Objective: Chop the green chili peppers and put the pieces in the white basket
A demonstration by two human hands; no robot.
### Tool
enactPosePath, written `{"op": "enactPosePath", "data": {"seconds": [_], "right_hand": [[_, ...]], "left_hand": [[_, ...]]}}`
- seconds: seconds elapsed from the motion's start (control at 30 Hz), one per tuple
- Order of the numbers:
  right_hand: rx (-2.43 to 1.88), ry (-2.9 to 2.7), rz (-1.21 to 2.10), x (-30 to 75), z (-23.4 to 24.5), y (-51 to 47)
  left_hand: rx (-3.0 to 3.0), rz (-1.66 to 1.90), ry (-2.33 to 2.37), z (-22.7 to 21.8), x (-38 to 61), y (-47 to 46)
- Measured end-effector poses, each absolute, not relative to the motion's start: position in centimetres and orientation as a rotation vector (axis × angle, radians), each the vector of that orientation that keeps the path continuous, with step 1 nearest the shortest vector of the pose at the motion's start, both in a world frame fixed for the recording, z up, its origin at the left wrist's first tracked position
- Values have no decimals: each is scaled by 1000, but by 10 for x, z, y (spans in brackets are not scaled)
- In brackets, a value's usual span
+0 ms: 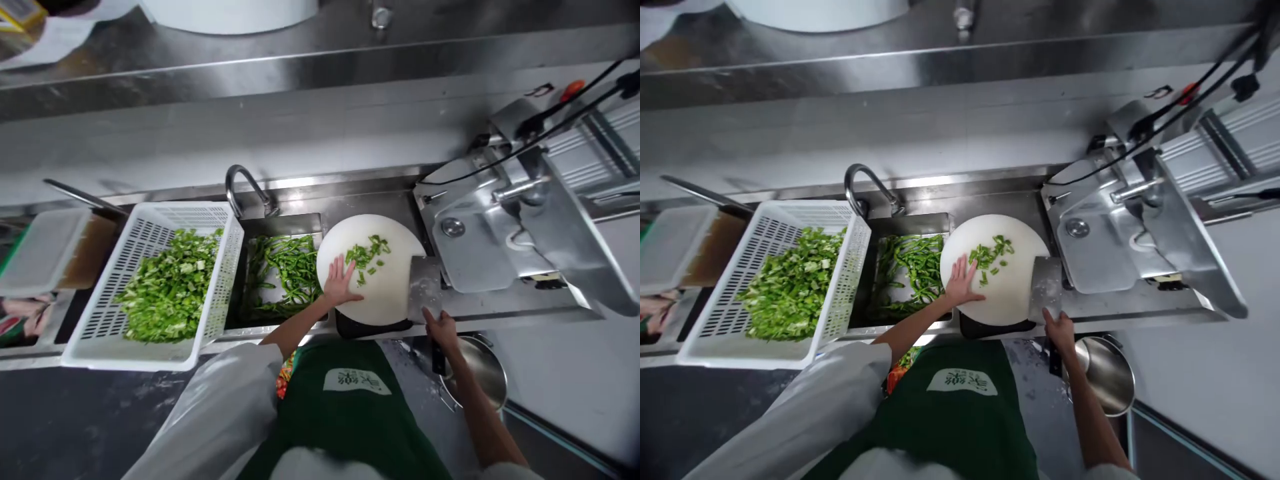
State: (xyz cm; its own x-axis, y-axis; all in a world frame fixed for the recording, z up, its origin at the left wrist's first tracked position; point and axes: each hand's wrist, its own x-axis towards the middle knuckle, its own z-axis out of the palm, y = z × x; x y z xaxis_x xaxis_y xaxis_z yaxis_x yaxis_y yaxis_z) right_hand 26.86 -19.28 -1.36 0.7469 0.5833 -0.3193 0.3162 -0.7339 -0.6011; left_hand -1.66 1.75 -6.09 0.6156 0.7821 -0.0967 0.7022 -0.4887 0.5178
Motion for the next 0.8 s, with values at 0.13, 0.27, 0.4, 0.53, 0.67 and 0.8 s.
{"op": "enactPosePath", "data": {"seconds": [0.13, 0.27, 0.4, 0.53, 0.67, 0.8], "right_hand": [[-2396, -701, 960, 291, -28, -156], [-2431, -967, 871, 308, -36, -102], [-2328, -1157, 798, 304, -39, -57], [-2153, -1228, 870, 285, -42, -35], [-2061, -1192, 888, 252, -43, -29], [-1932, -1151, 940, 205, -41, -31]], "left_hand": [[2316, 313, 1302, -68, 33, 40], [2329, 362, 1217, -70, 74, 75], [2374, 401, 1084, -71, 98, 93], [2338, 517, 1095, -76, 112, 90], [2263, 695, 1163, -81, 118, 82], [2142, 871, 1283, -79, 107, 74]]}}
